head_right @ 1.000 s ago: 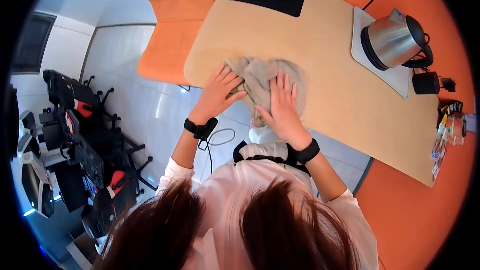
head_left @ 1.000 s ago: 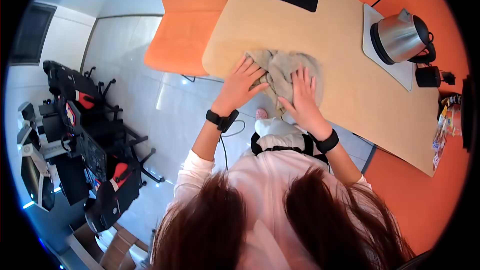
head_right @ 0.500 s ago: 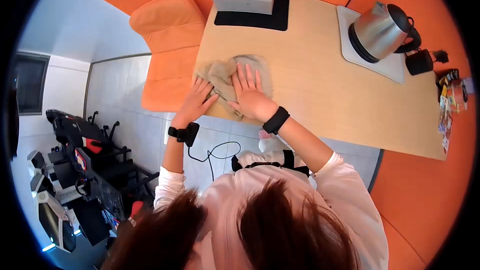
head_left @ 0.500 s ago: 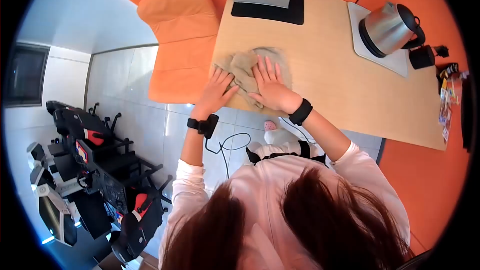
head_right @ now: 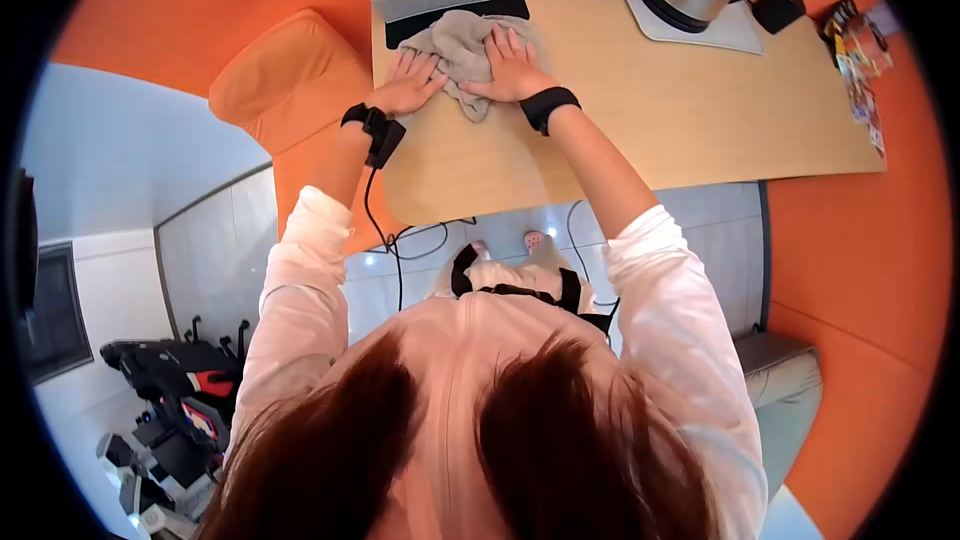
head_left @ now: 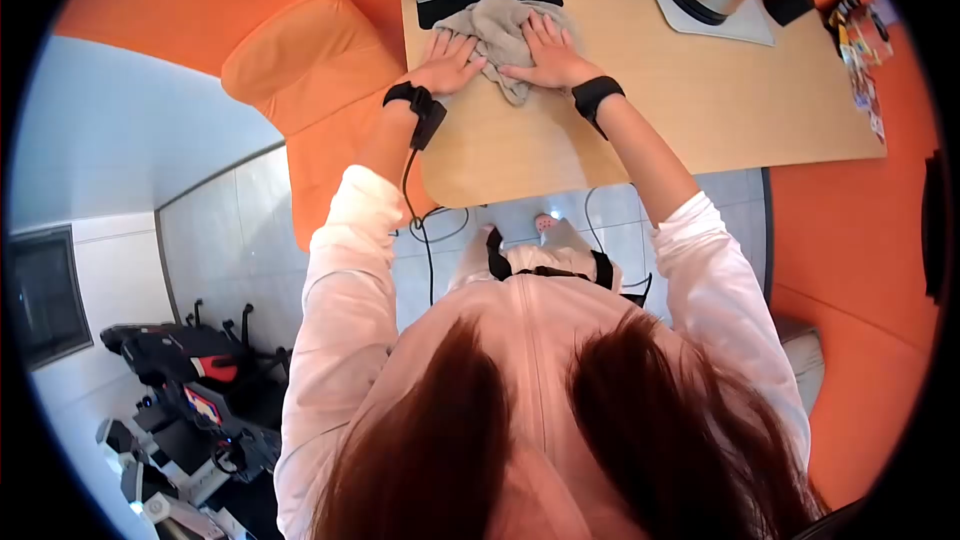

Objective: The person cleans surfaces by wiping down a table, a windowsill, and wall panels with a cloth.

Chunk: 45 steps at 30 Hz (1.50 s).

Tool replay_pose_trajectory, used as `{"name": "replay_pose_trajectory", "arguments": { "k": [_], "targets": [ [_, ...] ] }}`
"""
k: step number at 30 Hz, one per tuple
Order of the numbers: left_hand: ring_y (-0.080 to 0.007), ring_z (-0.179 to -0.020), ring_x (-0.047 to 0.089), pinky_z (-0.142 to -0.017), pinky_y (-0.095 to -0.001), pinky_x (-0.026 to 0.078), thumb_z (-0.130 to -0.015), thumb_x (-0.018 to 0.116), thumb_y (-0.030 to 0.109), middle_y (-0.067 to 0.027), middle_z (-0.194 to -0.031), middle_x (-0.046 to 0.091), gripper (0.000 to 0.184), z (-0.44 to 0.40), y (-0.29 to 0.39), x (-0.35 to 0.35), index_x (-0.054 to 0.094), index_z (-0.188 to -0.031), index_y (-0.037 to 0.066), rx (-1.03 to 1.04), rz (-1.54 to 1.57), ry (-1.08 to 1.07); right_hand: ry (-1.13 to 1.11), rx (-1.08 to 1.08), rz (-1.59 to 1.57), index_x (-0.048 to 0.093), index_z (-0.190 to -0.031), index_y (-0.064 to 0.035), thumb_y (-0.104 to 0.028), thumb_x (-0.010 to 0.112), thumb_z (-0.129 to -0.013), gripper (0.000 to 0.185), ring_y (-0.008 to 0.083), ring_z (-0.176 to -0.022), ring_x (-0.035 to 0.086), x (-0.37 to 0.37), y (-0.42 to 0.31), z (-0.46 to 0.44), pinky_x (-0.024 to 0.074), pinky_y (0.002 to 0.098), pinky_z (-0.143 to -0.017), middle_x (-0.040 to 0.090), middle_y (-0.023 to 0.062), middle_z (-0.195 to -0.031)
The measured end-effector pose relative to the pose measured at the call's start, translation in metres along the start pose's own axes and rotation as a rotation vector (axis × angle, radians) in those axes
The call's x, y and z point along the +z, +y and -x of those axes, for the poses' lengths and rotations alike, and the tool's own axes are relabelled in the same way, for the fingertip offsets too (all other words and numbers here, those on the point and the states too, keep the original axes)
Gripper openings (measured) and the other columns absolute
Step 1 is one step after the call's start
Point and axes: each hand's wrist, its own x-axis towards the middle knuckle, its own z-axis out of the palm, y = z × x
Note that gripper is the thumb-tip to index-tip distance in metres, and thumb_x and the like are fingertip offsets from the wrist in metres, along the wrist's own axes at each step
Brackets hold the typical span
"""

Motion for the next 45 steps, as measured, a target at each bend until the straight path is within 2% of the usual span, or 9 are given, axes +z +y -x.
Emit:
{"name": "replay_pose_trajectory", "arguments": {
  "k": [7, 13, 23, 25, 27, 28, 32, 35, 45],
  "targets": [
    [-0.0379, -0.142, 0.008, -0.115, -0.045, -0.001, -0.095, 0.027, 0.056, -0.0147, -0.151, 0.025, 0.07, -0.009, -0.01, -0.001, 0.026, -0.147, 0.008, 0.094, -0.096, 0.035, 0.092, 0.06, -0.022, 0.019, -0.149, -0.006, -0.067, 0.047, -0.082, 0.095, 0.0372, -0.143, 0.009, 0.013, -0.005, 0.0, 0.0107, 0.0534, -0.113, 0.011, 0.0167, -0.156],
    [-0.0381, -0.141, 0.013, -0.116, -0.0466, 0.0, -0.097, 0.027, 0.053, -0.0141, -0.15, 0.029, 0.065, 0.036, 0.012, -0.005, 0.029, -0.146, 0.01, 0.164, -0.083, -0.031, 0.242, 0.054, -0.039, 0.028, -0.144, -0.0016, -0.051, 0.052, -0.088, 0.078, 0.0415, -0.14, 0.017, 0.016, -0.051, 0.075, 0.0174, 0.0558, -0.111, 0.02, 0.0207, -0.152],
    [-0.0379, -0.137, 0.022, -0.116, -0.0495, 0.008, -0.097, 0.039, 0.036, -0.0137, -0.142, 0.041, 0.049, 0.155, 0.04, 0.034, 0.044, -0.134, 0.004, 0.377, 0.015, 0.235, 0.301, 0.116, -0.009, 0.03, -0.14, 0.0052, -0.034, 0.057, -0.089, 0.07, 0.0406, -0.139, 0.021, 0.04, -0.132, 0.182, 0.0207, 0.0481, -0.113, 0.028, 0.0263, -0.147],
    [-0.0398, -0.139, 0.018, -0.115, -0.0527, 0.002, -0.097, 0.036, 0.042, -0.0146, -0.144, 0.038, 0.056, 0.158, 0.046, 0.033, 0.039, -0.138, 0.004, 0.345, -0.001, 0.158, 0.269, 0.157, -0.067, 0.03, -0.141, 0.0051, -0.031, 0.059, -0.086, 0.072, 0.0406, -0.138, 0.023, 0.034, -0.133, 0.185, 0.0211, 0.0471, -0.113, 0.026, 0.0261, -0.148],
    [-0.0414, -0.14, 0.015, -0.114, -0.0556, -0.003, -0.096, 0.035, 0.045, -0.0153, -0.146, 0.035, 0.061, 0.153, 0.051, 0.045, 0.036, -0.14, 0.004, 0.333, -0.076, 0.168, 0.261, 0.16, -0.114, 0.029, -0.141, 0.0055, -0.031, 0.06, -0.084, 0.075, 0.0417, -0.138, 0.024, 0.031, -0.121, 0.186, 0.0226, 0.0464, -0.112, 0.027, 0.0265, -0.148],
    [-0.043, -0.142, 0.007, -0.111, -0.059, -0.009, -0.095, 0.03, 0.053, -0.0157, -0.151, 0.026, 0.071, 0.15, 0.058, 0.032, 0.027, -0.145, 0.004, 0.247, -0.1, -0.096, 0.257, 0.166, -0.139, 0.029, -0.141, 0.0057, -0.03, 0.061, -0.083, 0.076, 0.0422, -0.137, 0.025, 0.031, -0.116, 0.187, 0.0234, 0.0461, -0.112, 0.027, 0.0267, -0.148],
    [-0.0415, -0.143, -0.003, -0.11, -0.0584, -0.012, -0.093, 0.02, 0.063, -0.0143, -0.157, 0.007, 0.081, 0.126, 0.078, 0.025, 0.011, -0.15, 0.007, 0.27, -0.095, -0.297, 0.338, 0.248, -0.037, 0.026, -0.142, 0.0059, -0.034, 0.062, -0.081, 0.082, 0.0439, -0.138, 0.022, 0.032, -0.064, 0.188, 0.0237, 0.0454, -0.112, 0.025, 0.0269, -0.149],
    [-0.0406, -0.143, -0.005, -0.109, -0.059, -0.012, -0.093, 0.02, 0.063, -0.014, -0.157, 0.006, 0.081, 0.101, 0.099, 0.02, 0.01, -0.15, 0.007, 0.299, -0.096, -0.373, 0.232, 0.26, 0.001, 0.025, -0.143, 0.006, -0.036, 0.061, -0.082, 0.082, 0.0432, -0.139, 0.019, 0.017, -0.029, 0.186, 0.0229, 0.0441, -0.113, 0.022, 0.0266, -0.15],
    [-0.0329, -0.144, -0.009, -0.11, -0.0558, -0.016, -0.096, 0.019, 0.054, -0.0106, -0.158, 0.007, 0.073, 0.019, 0.138, 0.037, 0.009, -0.15, 0.006, 0.374, -0.091, -0.237, -0.109, 0.154, -0.065, 0.025, -0.14, 0.0124, -0.041, 0.06, -0.084, 0.085, 0.036, -0.142, 0.015, -0.031, 0.065, 0.147, 0.018, 0.0375, -0.115, 0.02, 0.0306, -0.149]
  ]
}}
